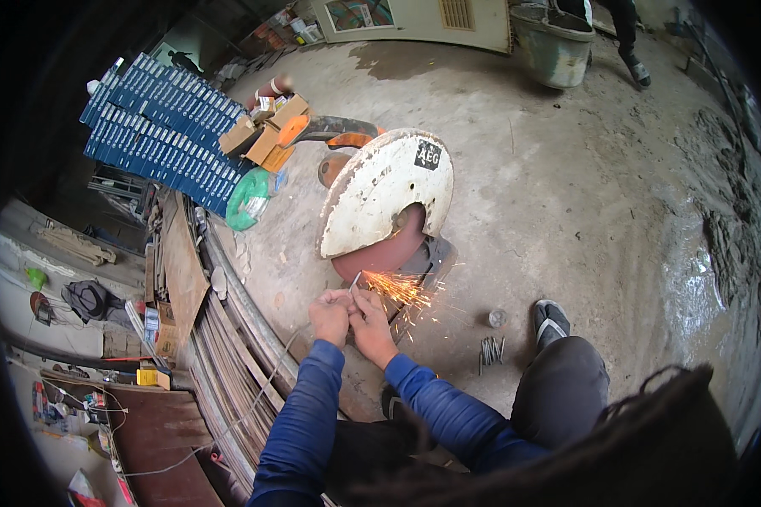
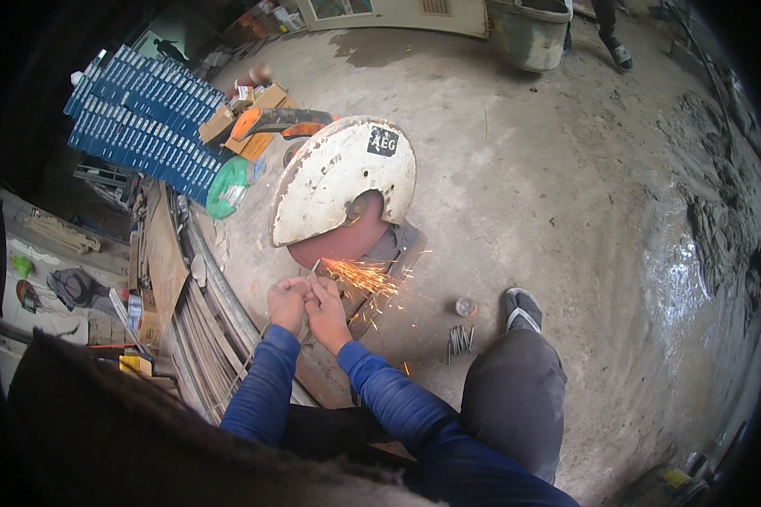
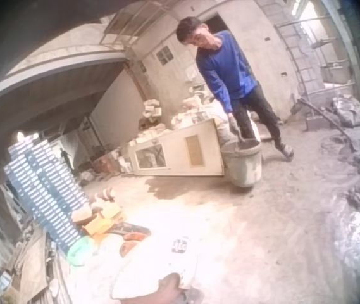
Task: The person uses a bench grinder to sharpen small metal rods one by one. They hold each rod against the spinning wheel, creating sparks, then inspect and set it down before picking up the next one.
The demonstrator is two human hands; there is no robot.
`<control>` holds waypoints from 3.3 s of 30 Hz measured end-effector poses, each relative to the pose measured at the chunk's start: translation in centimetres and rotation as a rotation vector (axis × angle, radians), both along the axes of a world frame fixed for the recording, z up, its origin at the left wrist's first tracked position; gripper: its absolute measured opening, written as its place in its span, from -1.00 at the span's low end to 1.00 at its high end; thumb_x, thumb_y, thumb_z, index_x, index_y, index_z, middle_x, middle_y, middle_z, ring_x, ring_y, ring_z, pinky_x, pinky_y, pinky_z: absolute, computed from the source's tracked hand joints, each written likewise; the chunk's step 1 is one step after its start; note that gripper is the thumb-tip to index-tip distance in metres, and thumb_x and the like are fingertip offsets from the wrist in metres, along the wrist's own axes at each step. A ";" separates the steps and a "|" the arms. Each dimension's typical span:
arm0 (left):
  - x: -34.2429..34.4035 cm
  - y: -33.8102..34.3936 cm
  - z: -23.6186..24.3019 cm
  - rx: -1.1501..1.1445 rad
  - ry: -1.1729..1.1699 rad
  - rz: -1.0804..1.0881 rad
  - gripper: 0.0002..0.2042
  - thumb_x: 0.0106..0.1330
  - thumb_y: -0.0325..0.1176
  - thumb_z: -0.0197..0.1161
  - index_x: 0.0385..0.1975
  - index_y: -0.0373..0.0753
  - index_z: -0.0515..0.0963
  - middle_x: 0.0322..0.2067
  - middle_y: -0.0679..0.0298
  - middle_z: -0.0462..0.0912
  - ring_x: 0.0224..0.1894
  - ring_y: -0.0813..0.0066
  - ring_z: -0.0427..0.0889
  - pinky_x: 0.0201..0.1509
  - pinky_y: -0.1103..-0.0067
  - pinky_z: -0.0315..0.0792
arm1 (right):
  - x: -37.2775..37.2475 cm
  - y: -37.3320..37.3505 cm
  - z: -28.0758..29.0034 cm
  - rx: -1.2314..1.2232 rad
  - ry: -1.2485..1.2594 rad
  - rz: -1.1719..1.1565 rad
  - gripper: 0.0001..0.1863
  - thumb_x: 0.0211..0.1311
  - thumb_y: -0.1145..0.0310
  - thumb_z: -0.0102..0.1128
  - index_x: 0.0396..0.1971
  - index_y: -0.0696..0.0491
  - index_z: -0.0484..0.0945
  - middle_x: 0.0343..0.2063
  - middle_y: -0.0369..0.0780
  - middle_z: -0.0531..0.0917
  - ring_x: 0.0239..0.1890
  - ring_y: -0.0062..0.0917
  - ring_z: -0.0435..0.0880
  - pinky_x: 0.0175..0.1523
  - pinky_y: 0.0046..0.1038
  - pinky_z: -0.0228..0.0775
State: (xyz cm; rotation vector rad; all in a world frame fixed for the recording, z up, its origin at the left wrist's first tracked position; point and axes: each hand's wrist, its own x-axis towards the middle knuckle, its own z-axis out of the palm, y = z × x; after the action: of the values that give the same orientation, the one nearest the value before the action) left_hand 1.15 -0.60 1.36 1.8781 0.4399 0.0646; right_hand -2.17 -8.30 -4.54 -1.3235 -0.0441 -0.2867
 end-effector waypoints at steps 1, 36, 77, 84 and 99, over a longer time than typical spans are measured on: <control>0.1 0.0 -0.1 0.009 -0.006 0.012 -0.93 0.24 -0.64 0.17 -0.33 -0.43 0.58 -0.46 0.22 0.65 -0.48 0.58 0.58 -0.39 0.65 0.50 | 0.0 0.0 0.0 0.006 0.005 0.008 -0.46 0.20 0.60 0.06 0.24 0.18 0.39 0.03 -0.04 0.46 0.03 -0.28 0.50 0.12 -0.43 0.38; -0.1 0.8 0.0 0.008 -0.032 -0.036 -0.94 0.27 -0.62 0.16 -0.33 -0.42 0.56 -0.42 0.19 0.65 -0.45 0.52 0.62 -0.34 0.64 0.55 | -0.1 0.1 0.6 0.254 0.104 0.164 -0.48 0.26 0.57 0.05 0.26 0.18 0.37 0.07 -0.08 0.42 0.05 -0.35 0.48 0.16 -0.47 0.36; 0.6 0.9 0.9 0.151 0.038 -0.071 -0.95 0.20 -0.61 0.24 -0.40 -0.43 0.62 -0.48 0.21 0.66 -0.51 0.55 0.57 -0.41 0.63 0.46 | -0.2 0.7 0.6 0.230 0.158 0.044 -0.50 0.22 0.51 0.07 0.20 0.19 0.44 0.02 -0.12 0.51 -0.21 -0.52 0.52 -0.07 -0.50 0.41; 0.6 0.5 1.2 0.160 0.025 -0.052 -0.95 0.20 -0.60 0.24 -0.39 -0.43 0.62 -0.48 0.21 0.65 -0.51 0.54 0.57 -0.42 0.63 0.46 | 0.2 1.3 0.4 0.410 0.245 0.129 -0.47 0.22 0.55 0.05 0.24 0.18 0.41 -0.04 -0.28 0.43 -0.41 -0.70 0.45 -0.38 -0.63 0.34; 1.0 1.0 1.1 0.212 0.014 -0.046 -0.98 0.21 -0.60 0.27 -0.43 -0.40 0.61 -0.51 0.24 0.63 -0.53 0.57 0.54 -0.45 0.63 0.44 | 0.5 1.5 0.4 0.448 0.233 0.180 -0.41 0.19 0.57 0.00 0.30 0.21 0.34 -0.01 -0.26 0.40 -0.42 -0.68 0.45 -0.37 -0.63 0.36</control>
State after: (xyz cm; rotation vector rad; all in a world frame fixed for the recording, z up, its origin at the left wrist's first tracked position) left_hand 2.17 0.36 2.50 2.0972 0.4120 0.0693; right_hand -1.64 -6.85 -4.16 -0.8925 0.0929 0.0147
